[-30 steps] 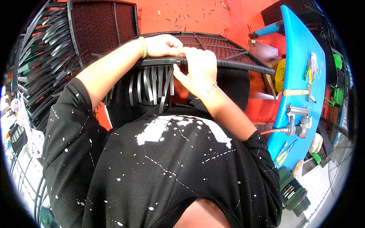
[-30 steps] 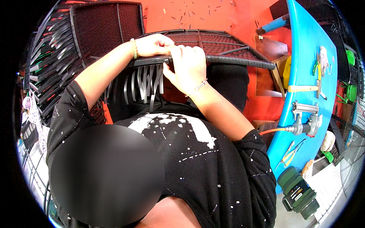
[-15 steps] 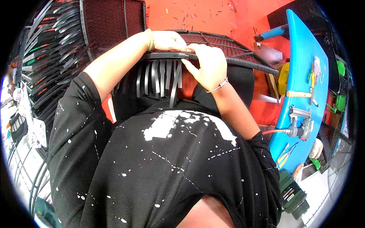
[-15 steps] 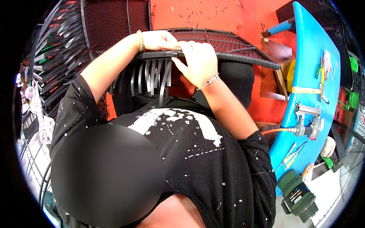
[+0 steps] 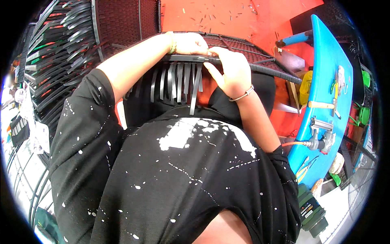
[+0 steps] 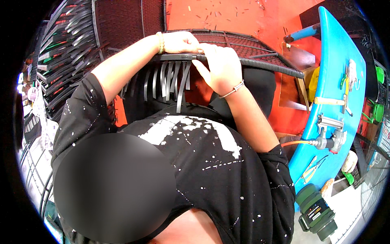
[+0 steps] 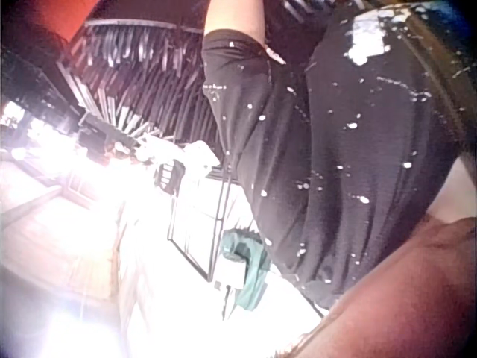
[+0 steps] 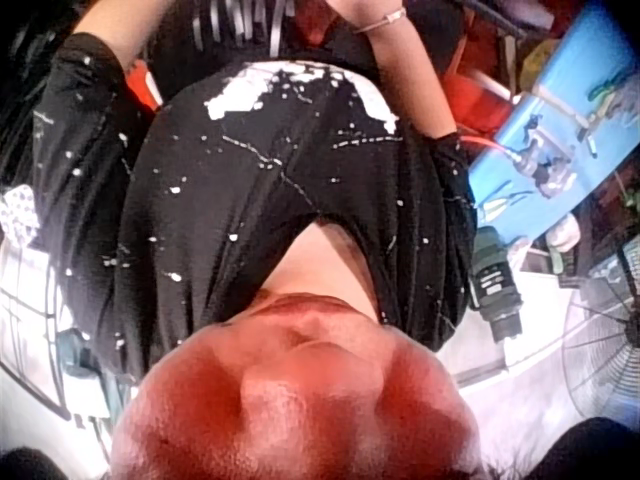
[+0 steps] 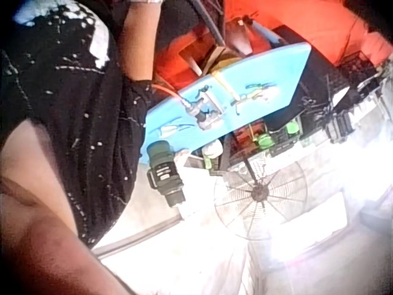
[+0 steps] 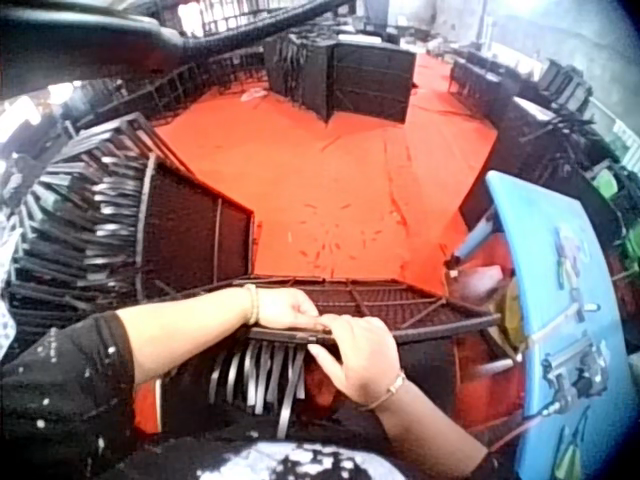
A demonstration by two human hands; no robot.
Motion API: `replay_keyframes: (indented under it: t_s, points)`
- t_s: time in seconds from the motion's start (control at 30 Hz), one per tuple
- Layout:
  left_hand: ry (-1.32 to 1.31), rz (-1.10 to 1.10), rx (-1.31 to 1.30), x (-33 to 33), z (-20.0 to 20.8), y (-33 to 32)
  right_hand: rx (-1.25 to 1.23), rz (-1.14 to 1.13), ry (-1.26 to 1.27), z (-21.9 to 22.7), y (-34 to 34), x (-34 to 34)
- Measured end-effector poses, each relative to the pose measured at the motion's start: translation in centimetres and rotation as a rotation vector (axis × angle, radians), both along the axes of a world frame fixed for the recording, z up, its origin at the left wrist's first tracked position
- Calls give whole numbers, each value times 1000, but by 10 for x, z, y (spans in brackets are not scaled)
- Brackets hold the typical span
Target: The person sits on the floor and assembles a black chair frame by weaving black plastic strips through the metal grid. They use a pneumatic nail gun to secure the strips and pliers to trim excess material. The task involves repetitive weaving and fastening actions on a single chair unit.
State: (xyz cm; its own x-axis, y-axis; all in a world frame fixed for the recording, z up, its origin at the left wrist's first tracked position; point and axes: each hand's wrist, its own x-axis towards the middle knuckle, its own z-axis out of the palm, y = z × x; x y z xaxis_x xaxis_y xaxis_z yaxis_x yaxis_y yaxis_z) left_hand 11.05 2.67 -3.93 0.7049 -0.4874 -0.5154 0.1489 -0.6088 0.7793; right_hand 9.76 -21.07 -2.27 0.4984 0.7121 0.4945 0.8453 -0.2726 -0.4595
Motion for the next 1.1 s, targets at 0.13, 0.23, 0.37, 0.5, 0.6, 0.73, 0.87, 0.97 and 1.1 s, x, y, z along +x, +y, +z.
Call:
replay_keyframes:
  t_s: [0.13,0.23,0.37,0.5,0.6,0.73,0.87,0.97,1.1]
  points:
    - [-36,-28,22,2,-1,0,-64,-37,18,4,1,-2]
    - [-71,-8,6,5,-15,1,-46,-145,266,9,7,-4]
    - [-64,26,11,4,-14,-2,-34,-52,50,13,3,0]
    - [-59,33,26,5,-14,-1,-17,-59,45,8,3,0]
    - [-84,42,32,3,-16,-2,-3,-75,107,10,5,-1]
    - [-53,44,89,1,1,-8,-11,-102,209,12,7,-4]
    - [-115,28,68,0,-10,-3,-60,-114,265,15,11,-4]
    - [-131,-20,15,0,-8,-6,-211,-143,293,19,7,-7]
    - [-338,-73,207,-5,3,-20,-188,-203,294,49,19,-18]
